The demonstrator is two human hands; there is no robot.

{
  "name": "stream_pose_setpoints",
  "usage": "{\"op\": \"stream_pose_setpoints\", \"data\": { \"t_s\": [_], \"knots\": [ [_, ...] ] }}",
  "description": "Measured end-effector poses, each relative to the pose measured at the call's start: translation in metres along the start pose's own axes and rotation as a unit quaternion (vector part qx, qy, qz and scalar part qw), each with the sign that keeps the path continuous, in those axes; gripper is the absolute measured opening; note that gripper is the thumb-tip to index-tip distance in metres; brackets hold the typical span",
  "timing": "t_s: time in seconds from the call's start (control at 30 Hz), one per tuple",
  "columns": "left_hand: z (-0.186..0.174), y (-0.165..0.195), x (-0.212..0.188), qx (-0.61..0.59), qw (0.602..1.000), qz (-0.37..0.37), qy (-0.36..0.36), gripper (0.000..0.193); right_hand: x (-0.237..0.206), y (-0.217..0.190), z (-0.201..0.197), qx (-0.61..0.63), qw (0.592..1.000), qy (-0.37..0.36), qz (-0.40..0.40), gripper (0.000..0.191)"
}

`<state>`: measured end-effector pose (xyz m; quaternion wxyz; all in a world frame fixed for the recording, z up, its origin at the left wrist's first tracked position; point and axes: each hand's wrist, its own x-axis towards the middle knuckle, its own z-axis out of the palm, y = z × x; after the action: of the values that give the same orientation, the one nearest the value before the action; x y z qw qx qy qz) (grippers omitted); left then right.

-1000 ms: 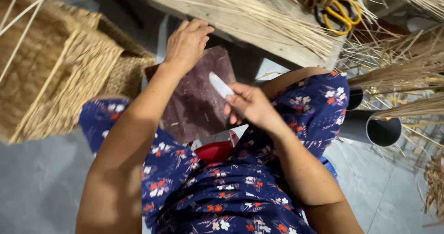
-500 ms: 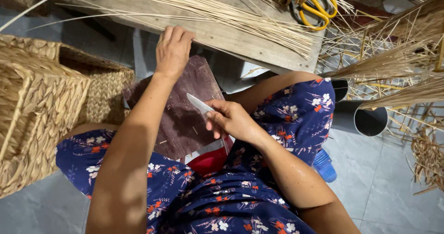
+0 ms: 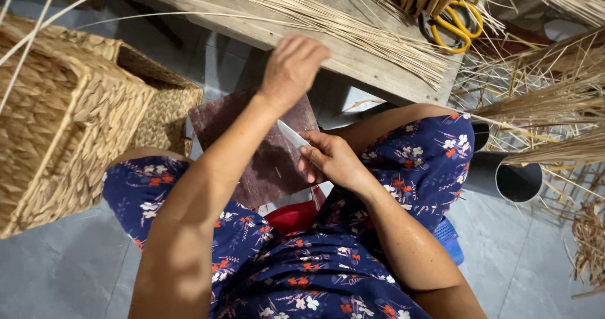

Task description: The person sits on the floor and uses a small knife to shave and split thin bamboo strips into slender sticks, drawing the blade along the strip held across the lap. Finished sticks are set aside and additional strips are picked up from a pile to repeat the shaving.

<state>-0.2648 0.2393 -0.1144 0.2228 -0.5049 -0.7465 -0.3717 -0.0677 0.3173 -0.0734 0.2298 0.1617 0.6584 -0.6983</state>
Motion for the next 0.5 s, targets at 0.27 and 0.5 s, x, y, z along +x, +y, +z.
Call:
{"op": "stream_pose_setpoints", "data": {
  "t_s": [0.27, 0.5],
  "knots": [
    [-0.043, 0.042, 0.026, -0.119, 0.993, -0.025, 0.001, 0.013, -0.013, -0.006, -0.001, 0.031, 0.995, -0.093, -0.016, 0.03],
    [-0.072, 0.069, 0.044, -0.16, 0.983, -0.074, 0.043, 0.007, -0.03, -0.012, -0.004, 0.048, 0.977, -0.198, -0.055, 0.029]
  ]
}}
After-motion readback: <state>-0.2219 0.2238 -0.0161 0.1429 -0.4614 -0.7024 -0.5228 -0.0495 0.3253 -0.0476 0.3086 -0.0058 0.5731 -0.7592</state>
